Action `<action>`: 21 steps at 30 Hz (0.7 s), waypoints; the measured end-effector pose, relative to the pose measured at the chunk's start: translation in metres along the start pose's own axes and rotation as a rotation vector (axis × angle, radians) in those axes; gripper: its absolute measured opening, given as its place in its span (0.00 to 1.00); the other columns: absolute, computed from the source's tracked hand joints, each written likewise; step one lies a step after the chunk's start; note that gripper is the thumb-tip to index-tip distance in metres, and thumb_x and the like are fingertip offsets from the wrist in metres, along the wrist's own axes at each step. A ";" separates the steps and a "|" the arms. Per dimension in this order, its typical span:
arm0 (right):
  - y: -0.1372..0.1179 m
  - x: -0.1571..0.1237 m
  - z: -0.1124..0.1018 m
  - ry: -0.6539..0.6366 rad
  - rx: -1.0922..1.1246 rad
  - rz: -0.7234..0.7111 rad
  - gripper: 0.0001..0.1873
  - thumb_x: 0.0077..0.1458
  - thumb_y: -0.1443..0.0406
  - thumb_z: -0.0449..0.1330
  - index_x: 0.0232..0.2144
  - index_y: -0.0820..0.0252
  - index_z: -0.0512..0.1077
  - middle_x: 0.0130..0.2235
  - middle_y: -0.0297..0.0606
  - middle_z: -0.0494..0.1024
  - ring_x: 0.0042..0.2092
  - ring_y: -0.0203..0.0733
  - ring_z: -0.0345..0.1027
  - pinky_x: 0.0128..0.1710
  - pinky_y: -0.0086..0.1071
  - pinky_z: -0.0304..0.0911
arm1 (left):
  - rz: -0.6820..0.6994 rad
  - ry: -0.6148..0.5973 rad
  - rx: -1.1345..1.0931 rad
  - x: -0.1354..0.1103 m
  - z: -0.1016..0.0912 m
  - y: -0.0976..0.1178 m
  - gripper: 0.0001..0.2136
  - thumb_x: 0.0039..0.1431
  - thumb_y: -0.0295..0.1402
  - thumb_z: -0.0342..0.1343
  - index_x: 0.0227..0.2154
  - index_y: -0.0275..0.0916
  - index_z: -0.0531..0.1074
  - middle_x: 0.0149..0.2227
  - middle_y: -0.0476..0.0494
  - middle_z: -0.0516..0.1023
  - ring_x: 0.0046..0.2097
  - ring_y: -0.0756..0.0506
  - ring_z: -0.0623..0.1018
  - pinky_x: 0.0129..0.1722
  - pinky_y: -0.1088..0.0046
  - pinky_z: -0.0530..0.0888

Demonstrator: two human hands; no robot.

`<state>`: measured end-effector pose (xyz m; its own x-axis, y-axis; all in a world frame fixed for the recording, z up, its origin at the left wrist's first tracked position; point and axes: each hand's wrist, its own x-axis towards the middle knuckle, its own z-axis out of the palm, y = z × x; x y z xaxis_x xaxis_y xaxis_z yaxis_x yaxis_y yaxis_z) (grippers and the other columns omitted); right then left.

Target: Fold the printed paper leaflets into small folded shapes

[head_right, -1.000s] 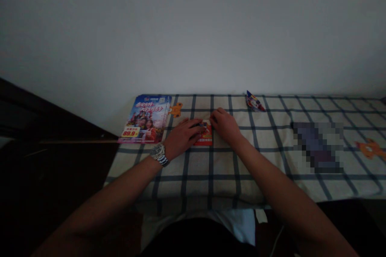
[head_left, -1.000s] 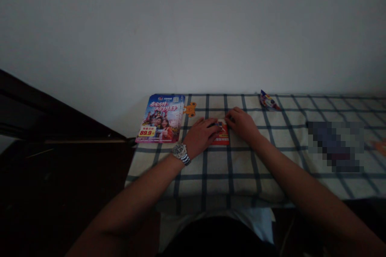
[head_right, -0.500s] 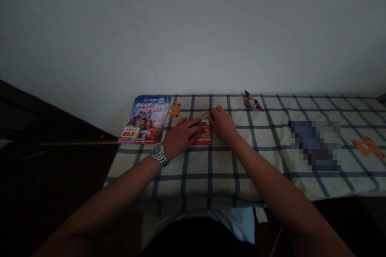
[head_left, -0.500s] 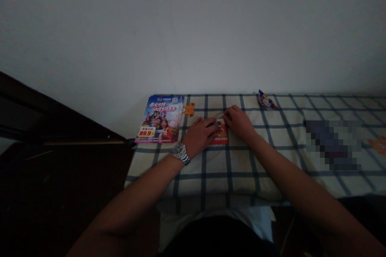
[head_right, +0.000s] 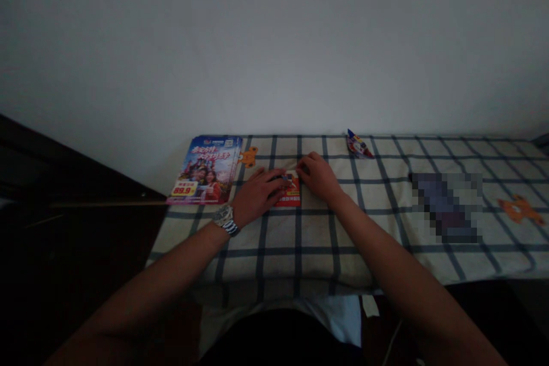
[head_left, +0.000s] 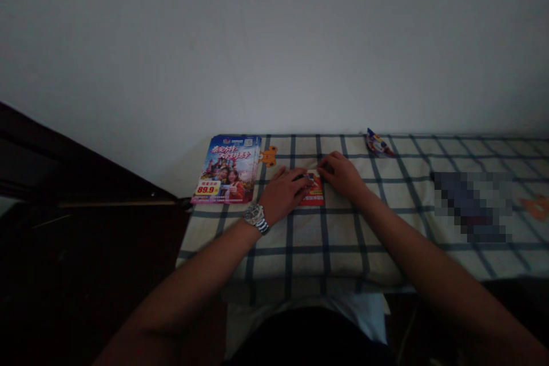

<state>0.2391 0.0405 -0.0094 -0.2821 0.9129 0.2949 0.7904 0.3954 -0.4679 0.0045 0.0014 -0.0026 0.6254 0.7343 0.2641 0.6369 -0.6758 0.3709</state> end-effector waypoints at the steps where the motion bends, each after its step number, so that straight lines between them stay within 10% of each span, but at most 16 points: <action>1: -0.001 0.000 0.001 0.007 -0.010 0.004 0.04 0.61 0.65 0.61 0.36 0.58 0.75 0.40 0.40 0.73 0.37 0.43 0.69 0.41 0.36 0.65 | -0.001 0.001 -0.001 0.000 0.000 0.000 0.13 0.70 0.33 0.52 0.53 0.49 0.74 0.64 0.44 0.69 0.64 0.41 0.70 0.69 0.46 0.56; 21: -0.008 -0.001 -0.003 0.022 -0.048 -0.011 0.04 0.64 0.67 0.58 0.37 0.58 0.74 0.40 0.41 0.74 0.40 0.45 0.70 0.42 0.36 0.65 | -0.012 -0.009 0.001 0.000 0.000 0.000 0.13 0.69 0.32 0.54 0.54 0.49 0.73 0.65 0.45 0.69 0.65 0.40 0.70 0.69 0.45 0.57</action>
<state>0.2346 0.0359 -0.0037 -0.2795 0.9060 0.3179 0.8126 0.3995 -0.4242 0.0047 0.0014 -0.0022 0.6215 0.7418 0.2519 0.6451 -0.6670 0.3727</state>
